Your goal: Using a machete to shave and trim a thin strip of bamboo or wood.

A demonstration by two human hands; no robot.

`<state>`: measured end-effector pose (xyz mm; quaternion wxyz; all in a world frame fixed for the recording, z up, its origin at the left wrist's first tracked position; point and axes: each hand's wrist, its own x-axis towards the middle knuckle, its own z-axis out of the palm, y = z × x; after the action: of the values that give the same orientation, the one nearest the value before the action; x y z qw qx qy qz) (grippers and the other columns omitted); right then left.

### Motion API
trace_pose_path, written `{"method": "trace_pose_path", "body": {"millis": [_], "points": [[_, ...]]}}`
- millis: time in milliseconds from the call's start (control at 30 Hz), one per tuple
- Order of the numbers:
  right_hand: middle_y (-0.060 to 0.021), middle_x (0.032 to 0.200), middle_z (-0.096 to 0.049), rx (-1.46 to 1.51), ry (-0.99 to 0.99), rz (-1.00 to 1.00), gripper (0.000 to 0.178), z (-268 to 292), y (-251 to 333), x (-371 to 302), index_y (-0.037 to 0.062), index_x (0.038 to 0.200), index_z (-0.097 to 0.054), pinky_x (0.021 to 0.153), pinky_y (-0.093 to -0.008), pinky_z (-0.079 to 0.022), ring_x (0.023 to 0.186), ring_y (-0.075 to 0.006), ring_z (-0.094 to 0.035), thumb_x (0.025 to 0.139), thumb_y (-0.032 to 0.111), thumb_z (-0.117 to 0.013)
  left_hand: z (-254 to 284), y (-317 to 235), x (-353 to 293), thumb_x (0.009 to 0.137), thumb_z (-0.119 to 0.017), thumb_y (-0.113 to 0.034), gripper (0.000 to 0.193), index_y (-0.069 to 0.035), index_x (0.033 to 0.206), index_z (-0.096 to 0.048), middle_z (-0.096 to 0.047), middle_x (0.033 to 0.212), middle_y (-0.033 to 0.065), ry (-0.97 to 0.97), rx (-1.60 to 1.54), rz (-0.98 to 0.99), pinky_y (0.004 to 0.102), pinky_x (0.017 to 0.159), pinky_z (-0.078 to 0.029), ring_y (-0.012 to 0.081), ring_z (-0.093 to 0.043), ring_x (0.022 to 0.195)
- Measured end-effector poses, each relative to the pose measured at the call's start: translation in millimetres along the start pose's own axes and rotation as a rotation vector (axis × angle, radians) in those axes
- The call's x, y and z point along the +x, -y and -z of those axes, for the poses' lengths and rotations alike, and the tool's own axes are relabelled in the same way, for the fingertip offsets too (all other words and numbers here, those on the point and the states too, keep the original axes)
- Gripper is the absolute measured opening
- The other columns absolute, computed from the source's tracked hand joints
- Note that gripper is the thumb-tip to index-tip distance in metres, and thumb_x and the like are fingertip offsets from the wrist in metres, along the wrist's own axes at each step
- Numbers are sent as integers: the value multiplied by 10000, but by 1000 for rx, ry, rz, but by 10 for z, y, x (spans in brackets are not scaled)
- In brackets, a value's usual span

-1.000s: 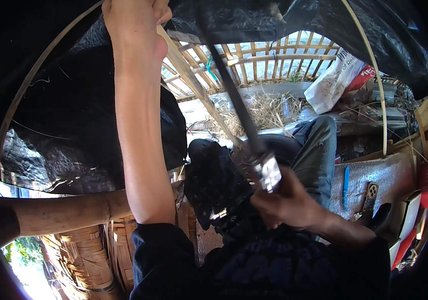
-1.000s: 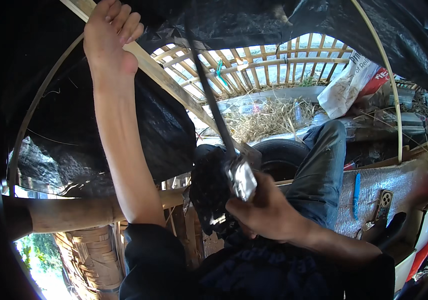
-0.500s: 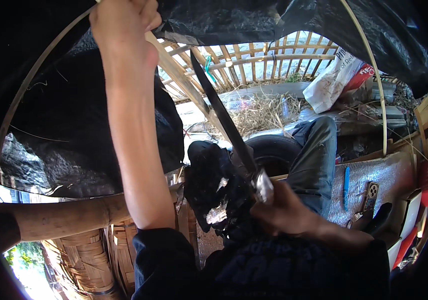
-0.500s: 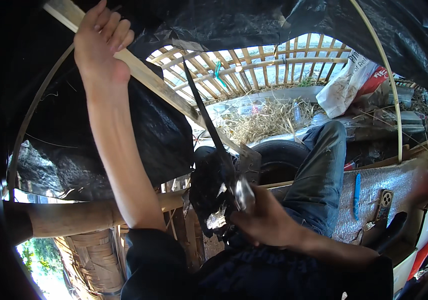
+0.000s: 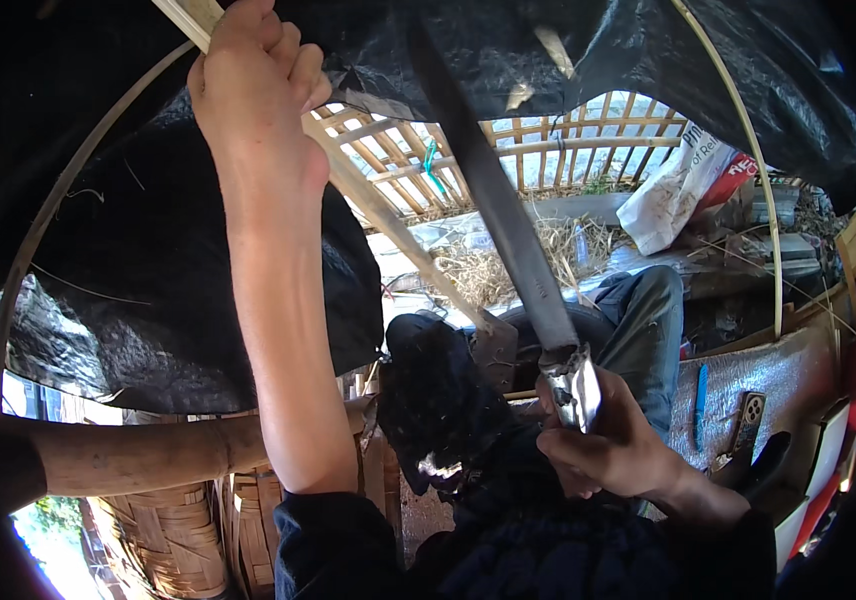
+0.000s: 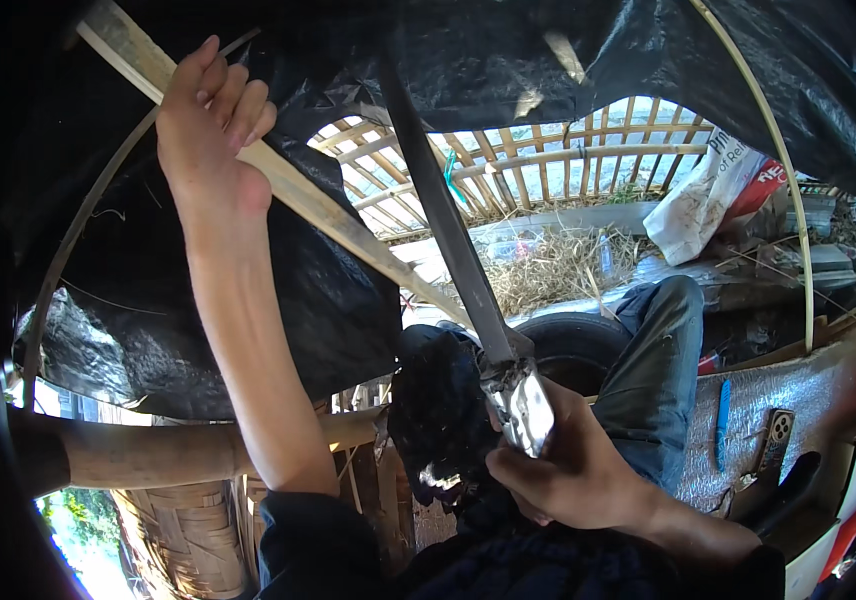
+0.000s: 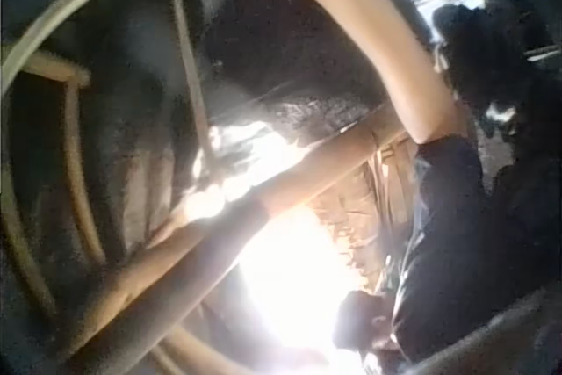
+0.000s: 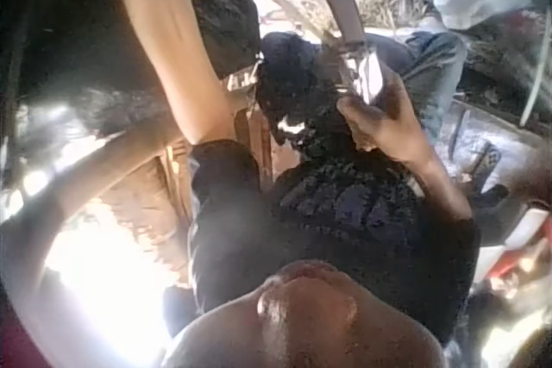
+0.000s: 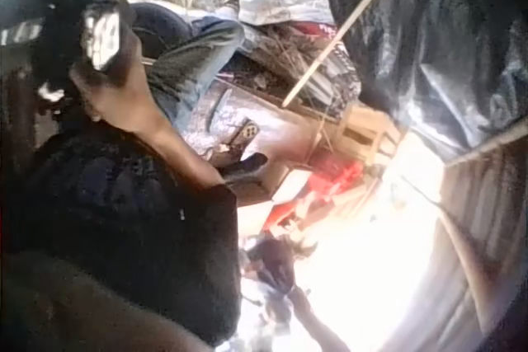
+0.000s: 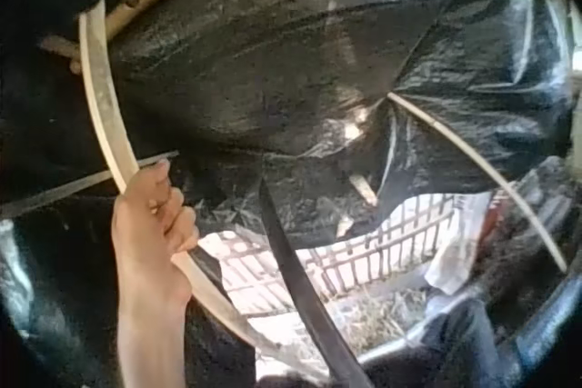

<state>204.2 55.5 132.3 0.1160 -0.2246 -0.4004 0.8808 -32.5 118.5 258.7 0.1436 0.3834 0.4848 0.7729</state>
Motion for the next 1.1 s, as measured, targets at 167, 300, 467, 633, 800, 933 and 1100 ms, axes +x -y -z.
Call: {"method": "trace_pose_path", "body": {"millis": [167,300,467,633,800,933,1100], "points": [[-21,550,-482,-76,33,-127,157,24,-380,68,11,913,-438,329,-225,-345,371,-84,-451,784,-16,-525,-128,-15,-7,830,-516,-113,336,-135,588,-284,-222,490,-30,-1,-32,18,223,398,-153,59,-179,401],[-25,517,-469,-81,20,-52,112,76,-81,73,6,847,-427,329,-228,-352,354,-97,-448,776,-14,-512,-60,22,41,832,-511,-107,338,-137,589,-278,-220,496,-33,-55,8,-12,223,398,-157,59,-180,406],[-17,510,-451,-51,-73,149,132,-33,-165,91,8,855,-399,320,-229,-342,355,-94,-450,778,-23,-503,-97,27,23,828,-518,-106,333,-130,592,-284,-219,507,-34,25,-28,-3,224,400,-157,63,-185,415],[-20,523,-460,-152,-21,-106,165,84,-193,119,-16,909,-418,324,-235,-346,354,-94,-445,773,-18,-512,-110,19,-8,823,-526,-107,353,-133,572,-279,-210,509,-33,-65,38,5,226,402,-155,66,-179,417],[-17,537,-466,-182,-55,168,189,6,47,62,-20,945,-420,355,-218,-365,392,-87,-472,776,-16,-504,-65,9,3,828,-516,-106,354,-134,571,-275,-201,503,-33,-67,12,18,226,407,-161,68,-172,413],[-17,535,-463,-58,-142,8,175,-84,-361,60,-16,929,-423,357,-216,-360,404,-87,-478,775,-16,-507,-186,-17,-15,836,-507,-109,352,-133,572,-275,-194,506,-30,-30,12,-5,225,407,-163,71,-171,410],[-26,534,-467,-150,-40,4,224,47,-141,132,-34,989,-408,353,-223,-370,401,-97,-479,792,3,-506,-37,1,-28,835,-502,-101,333,-127,587,-282,-201,515,-27,-94,59,-39,229,406,-164,69,-172,413]]}}
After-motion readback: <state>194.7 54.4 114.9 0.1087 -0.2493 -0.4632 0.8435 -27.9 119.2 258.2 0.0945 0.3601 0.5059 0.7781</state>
